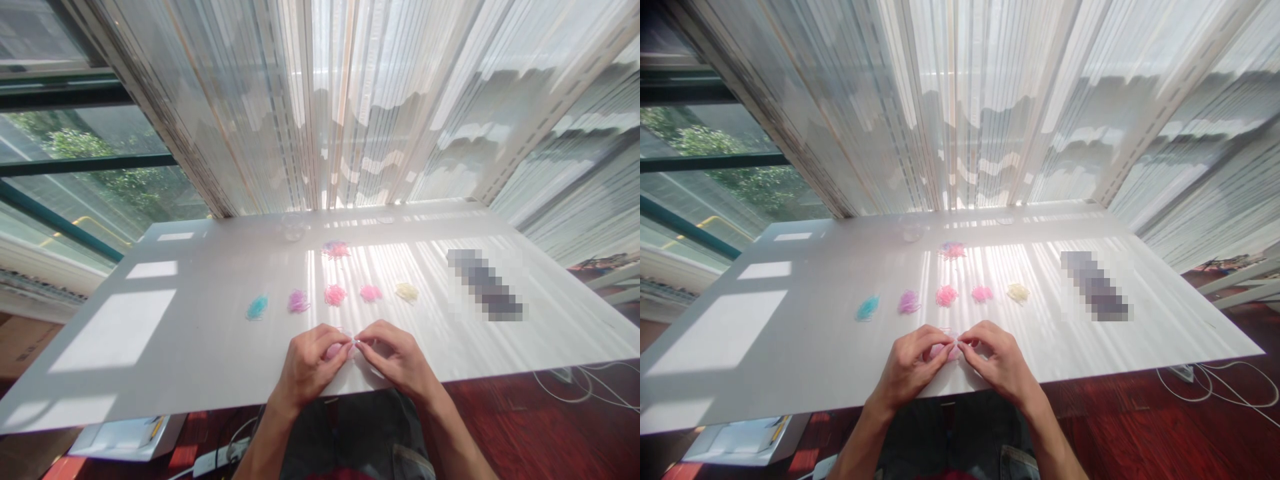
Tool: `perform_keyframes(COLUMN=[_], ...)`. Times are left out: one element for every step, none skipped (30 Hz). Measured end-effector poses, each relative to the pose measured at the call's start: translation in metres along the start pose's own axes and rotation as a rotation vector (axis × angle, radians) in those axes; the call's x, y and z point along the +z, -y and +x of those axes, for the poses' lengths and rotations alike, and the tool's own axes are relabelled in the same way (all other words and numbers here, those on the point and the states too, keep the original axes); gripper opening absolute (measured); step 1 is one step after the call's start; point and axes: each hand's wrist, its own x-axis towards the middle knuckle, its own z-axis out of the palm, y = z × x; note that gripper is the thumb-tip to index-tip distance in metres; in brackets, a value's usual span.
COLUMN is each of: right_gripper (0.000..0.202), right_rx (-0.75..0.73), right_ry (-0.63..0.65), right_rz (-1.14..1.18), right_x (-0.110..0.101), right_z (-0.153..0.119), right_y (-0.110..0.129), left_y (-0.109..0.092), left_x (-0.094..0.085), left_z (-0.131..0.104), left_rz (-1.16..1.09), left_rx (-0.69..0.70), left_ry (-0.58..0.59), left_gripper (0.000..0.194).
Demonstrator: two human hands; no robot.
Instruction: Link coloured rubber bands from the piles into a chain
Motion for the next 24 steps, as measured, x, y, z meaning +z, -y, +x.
perform_keyframes(right_gripper=[0.009,0.009,0.009,0.009,0.009,0.009,0.009,0.009,0.009,0.009,0.009,0.009,0.009,0.009,0.009,0.009,0.008,0.008,0.008,0.008,0.008,0.009,0.01,0.01], right_rx=[0.001,0.002,0.006,0.01,0.015,0.02,0.024,0.026,0.028,0.03,0.031,0.032,0.034,0.035,0.035,0.033,0.028,0.021,0.01,0.0,-0.01,-0.017,-0.021,-0.023], right_ry=[0.0,0.001,0.001,0.002,0.001,-0.001,-0.004,-0.007,-0.011,-0.015,-0.018,-0.021,-0.023,-0.025,-0.026,-0.027,-0.03,-0.033,-0.038,-0.042,-0.045,-0.045,-0.041,-0.034], right_rz=[-0.003,-0.006,-0.009,-0.011,-0.013,-0.014,-0.015,-0.017,-0.018,-0.02,-0.021,-0.023,-0.024,-0.025,-0.024,-0.022,-0.019,-0.015,-0.009,-0.004,-0.001,0.001,0.0,-0.005], right_x=[0.0001,0.0001,0.0001,0.0002,0.0002,0.0002,0.0002,0.0002,0.0003,0.0003,0.0004,0.0006,0.0008,0.001,0.0012,0.0015,0.0018,0.0021,0.0023,0.0025,0.0025,0.0024,0.0022,0.0019], right_z=[0.0,0.0001,0.0001,0.0002,0.0002,0.0004,0.0006,0.0008,0.001,0.0012,0.0013,0.0014,0.0013,0.0012,0.001,0.0008,0.0005,0.0002,0.0,-0.0001,-0.0001,-0.0001,0.0001,0.0003], right_y=[0.0001,0.0001,0.0001,0.0001,0.0001,0.0003,0.0005,0.0007,0.001,0.0013,0.0015,0.0016,0.0016,0.0014,0.001,0.0005,-0.0001,-0.0007,-0.0013,-0.0017,-0.002,-0.0021,-0.0019,-0.0016], left_y=[0.0001,0.0003,0.0005,0.0008,0.001,0.0013,0.0015,0.0016,0.0017,0.0017,0.0016,0.0015,0.0014,0.0012,0.001,0.0008,0.0007,0.0006,0.0006,0.0006,0.0007,0.0008,0.0008,0.0008], left_x=[-0.0001,-0.0002,-0.0002,-0.0002,0.0,0.0001,0.0003,0.0005,0.0006,0.0007,0.0007,0.0007,0.0006,0.0004,0.0003,0.0001,-0.0001,-0.0002,-0.0002,-0.0002,-0.0002,-0.0001,-0.0001,0.0], left_z=[-0.0002,-0.0005,-0.0009,-0.0013,-0.0016,-0.0018,-0.002,-0.002,-0.002,-0.0019,-0.0019,-0.0018,-0.0018,-0.0018,-0.0017,-0.0016,-0.0015,-0.0013,-0.0012,-0.001,-0.0008,-0.0006,-0.0005,-0.0003], left_rz=[0.0,0.0,0.001,0.005,0.01,0.015,0.019,0.022,0.025,0.027,0.029,0.031,0.032,0.032,0.032,0.031,0.029,0.026,0.022,0.018,0.015,0.011,0.007,0.004], left_rx=[-0.003,-0.005,-0.007,-0.008,-0.01,-0.011,-0.012,-0.013,-0.015,-0.016,-0.016,-0.015,-0.017,-0.018,-0.018,-0.019,-0.02,-0.02,-0.018,-0.014,-0.012,-0.009,-0.006,-0.005], left_ry=[0.003,0.005,0.006,0.006,0.006,0.006,0.006,0.006,0.007,0.007,0.005,0.004,0.004,0.005,0.008,0.009,0.012,0.014,0.015,0.015,0.016,0.016,0.016,0.017], left_gripper=[0.006,0.006,0.006,0.006,0.006,0.006,0.006,0.006,0.006,0.006,0.006,0.005,0.005,0.005,0.006,0.006,0.007,0.008,0.008,0.008,0.008,0.008,0.007,0.007])
